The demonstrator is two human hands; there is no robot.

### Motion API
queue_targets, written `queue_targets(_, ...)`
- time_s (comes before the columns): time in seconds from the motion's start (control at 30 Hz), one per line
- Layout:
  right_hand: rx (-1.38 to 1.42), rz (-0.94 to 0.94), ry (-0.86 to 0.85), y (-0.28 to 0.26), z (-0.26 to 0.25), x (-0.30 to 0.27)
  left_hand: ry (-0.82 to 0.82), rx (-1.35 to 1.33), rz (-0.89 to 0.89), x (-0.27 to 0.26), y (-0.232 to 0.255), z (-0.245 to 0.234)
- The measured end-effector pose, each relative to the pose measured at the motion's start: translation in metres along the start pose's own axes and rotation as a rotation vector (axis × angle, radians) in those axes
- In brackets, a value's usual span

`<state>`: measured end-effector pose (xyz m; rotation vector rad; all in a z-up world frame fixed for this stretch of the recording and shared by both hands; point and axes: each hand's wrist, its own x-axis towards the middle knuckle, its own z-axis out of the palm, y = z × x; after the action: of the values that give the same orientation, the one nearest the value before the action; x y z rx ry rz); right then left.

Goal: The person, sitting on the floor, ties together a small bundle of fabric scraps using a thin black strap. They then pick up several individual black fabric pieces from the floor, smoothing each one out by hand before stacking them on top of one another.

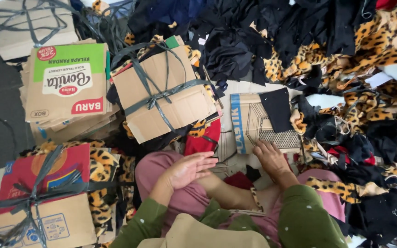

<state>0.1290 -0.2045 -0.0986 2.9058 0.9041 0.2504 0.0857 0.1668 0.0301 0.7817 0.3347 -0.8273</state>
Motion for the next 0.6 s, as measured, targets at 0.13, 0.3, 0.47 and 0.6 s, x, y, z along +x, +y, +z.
queue_targets(0.13, -0.014, 0.096, -0.238, 0.001, -0.024, -0.003, -0.073, -0.006, -0.079, 0.009, 0.005, -0.007)
queue_targets(0.3, 0.005, 0.02, 0.019, -0.052, -0.019, 0.023, -0.107, -0.043, -0.128, 0.013, 0.007, -0.012)
queue_targets(0.47, 0.144, -0.075, 0.062, -0.089, 0.037, 0.055, -0.127, -0.046, -0.157, 0.021, 0.011, -0.015)
queue_targets(0.6, 0.366, 0.363, 0.076, -0.093, 0.051, 0.106, -0.088, -0.051, -0.166, 0.015, 0.011, -0.011)
